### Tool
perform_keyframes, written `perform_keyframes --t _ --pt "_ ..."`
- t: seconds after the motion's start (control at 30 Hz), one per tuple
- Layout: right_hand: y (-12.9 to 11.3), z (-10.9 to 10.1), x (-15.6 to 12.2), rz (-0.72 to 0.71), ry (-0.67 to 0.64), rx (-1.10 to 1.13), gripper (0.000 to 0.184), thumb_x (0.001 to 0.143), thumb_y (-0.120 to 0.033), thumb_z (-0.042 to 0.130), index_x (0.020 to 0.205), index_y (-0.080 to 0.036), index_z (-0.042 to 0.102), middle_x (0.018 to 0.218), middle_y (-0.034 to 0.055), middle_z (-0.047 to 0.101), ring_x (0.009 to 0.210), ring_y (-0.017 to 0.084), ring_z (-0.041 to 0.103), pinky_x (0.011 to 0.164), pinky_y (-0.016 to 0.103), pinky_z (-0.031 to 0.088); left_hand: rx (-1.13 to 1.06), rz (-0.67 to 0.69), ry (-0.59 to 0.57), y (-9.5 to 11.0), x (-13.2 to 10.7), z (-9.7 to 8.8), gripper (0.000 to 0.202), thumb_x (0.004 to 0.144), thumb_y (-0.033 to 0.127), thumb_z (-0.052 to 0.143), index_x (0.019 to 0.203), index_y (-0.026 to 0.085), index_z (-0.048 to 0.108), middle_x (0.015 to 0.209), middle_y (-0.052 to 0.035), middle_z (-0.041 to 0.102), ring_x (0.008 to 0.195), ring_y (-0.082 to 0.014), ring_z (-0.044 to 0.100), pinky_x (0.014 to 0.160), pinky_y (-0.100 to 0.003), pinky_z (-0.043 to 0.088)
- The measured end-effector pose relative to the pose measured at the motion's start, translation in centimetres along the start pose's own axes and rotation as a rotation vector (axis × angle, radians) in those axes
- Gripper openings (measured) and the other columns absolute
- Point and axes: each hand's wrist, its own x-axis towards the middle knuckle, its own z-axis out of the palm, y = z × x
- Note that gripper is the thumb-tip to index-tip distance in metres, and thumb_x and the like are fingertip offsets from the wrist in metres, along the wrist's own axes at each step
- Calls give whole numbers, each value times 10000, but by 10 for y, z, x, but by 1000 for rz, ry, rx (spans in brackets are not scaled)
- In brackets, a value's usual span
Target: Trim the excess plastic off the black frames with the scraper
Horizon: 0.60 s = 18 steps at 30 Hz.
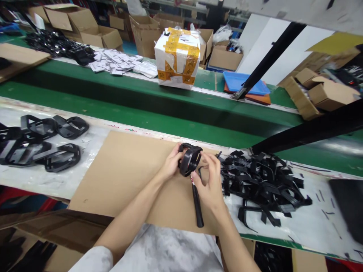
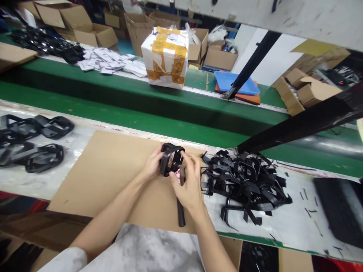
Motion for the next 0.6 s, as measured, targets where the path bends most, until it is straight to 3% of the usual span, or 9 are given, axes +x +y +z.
perform_keyframes --t 0.07,0.13,0.3,0.47,0.6 --pt "1 7 -1 38 79 20 1030 911 -535 779 1714 -260 195 1698 203 287 1580 396 349 1265 641 358 78 35 -49 1 -6 7 309 777 342 848 992 207 672 803 23 631 663 -116 534 600 -236 398" --pt "1 11 1 65 57 98 1164 878 -591 799 1731 -253 83 1749 206 222 1617 403 294 1281 653 327 88 15 -106 3 -12 14 301 800 373 841 985 201 678 829 7 637 698 -132 555 632 -247 420" --pt "-2 4 4 46 15 303 982 954 -583 705 1709 -269 161 1623 191 472 1395 358 602 1118 539 554 44 -37 -190 16 -25 22 339 892 499 792 933 196 647 715 20 591 622 -127 557 638 -254 465" --pt "-3 -8 -1 63 -11 242 1008 916 -619 731 1708 -267 215 1558 186 533 1379 389 601 1103 570 554 225 10 -192 31 -36 22 387 865 463 849 1081 162 738 918 -64 750 791 -182 696 740 -271 528" --pt "-11 -14 1 53 -83 372 1053 907 -783 622 1711 -270 176 1553 176 539 1259 357 682 1024 522 610 82 -78 -167 36 -45 27 345 829 411 889 993 162 715 808 -20 687 689 -141 634 690 -254 517"
